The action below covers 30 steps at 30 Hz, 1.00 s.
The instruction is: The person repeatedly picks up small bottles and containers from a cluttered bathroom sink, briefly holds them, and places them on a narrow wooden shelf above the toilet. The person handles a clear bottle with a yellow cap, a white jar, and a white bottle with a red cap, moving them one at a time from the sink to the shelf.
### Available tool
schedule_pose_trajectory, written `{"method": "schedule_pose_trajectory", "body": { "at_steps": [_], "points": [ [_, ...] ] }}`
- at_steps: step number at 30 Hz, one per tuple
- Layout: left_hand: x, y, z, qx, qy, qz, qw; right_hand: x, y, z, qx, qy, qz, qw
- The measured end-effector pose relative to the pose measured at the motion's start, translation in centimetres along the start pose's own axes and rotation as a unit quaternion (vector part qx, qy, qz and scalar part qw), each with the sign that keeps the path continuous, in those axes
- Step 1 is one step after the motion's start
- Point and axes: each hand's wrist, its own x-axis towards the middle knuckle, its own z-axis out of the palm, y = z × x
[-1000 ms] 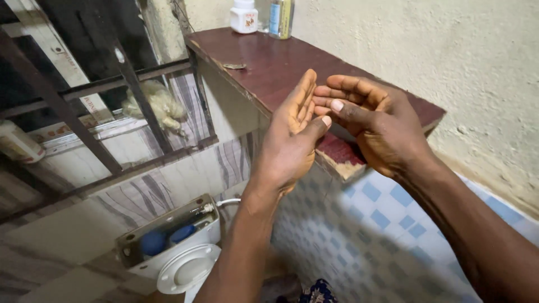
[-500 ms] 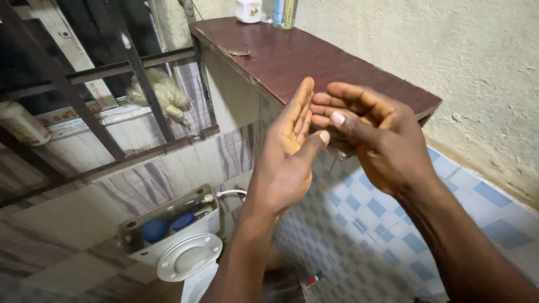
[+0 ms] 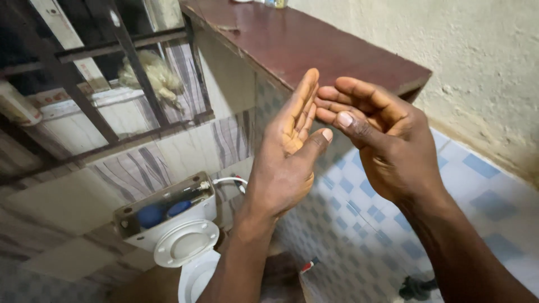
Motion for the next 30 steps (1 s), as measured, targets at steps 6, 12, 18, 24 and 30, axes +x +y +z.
{"method": "schedule_pose_trajectory", "body": {
  "at_steps": [6,12,18,24,30],
  "points": [
    [-4.8,-1.2,2.7,0.004,-0.005,0.006,1.000,-5.8,0.5,-0.8,0.009,0.002,-0.021,1.000],
    [-12.8,-4.5,5.8,0.001,-0.014,0.027,1.000,-15.2,1.8,-2.4,-0.004,-0.014,-0.029,0.999],
    [-20.0,-5.9,10.5,-0.025,-0.005,-0.009,1.000,-23.5,1.7,-3.0,-0.004,0.025,0.002,1.000],
    [-26.6,-6.6,14.6,-0.027,0.017,-0.032,0.999,-31.3,1.2,-3.4,-0.031,0.053,0.018,0.998],
    [-32.7,-6.6,17.3,0.002,0.007,-0.041,0.999,-38.1,0.9,-3.4,-0.014,0.050,0.008,0.999]
  ]
}}
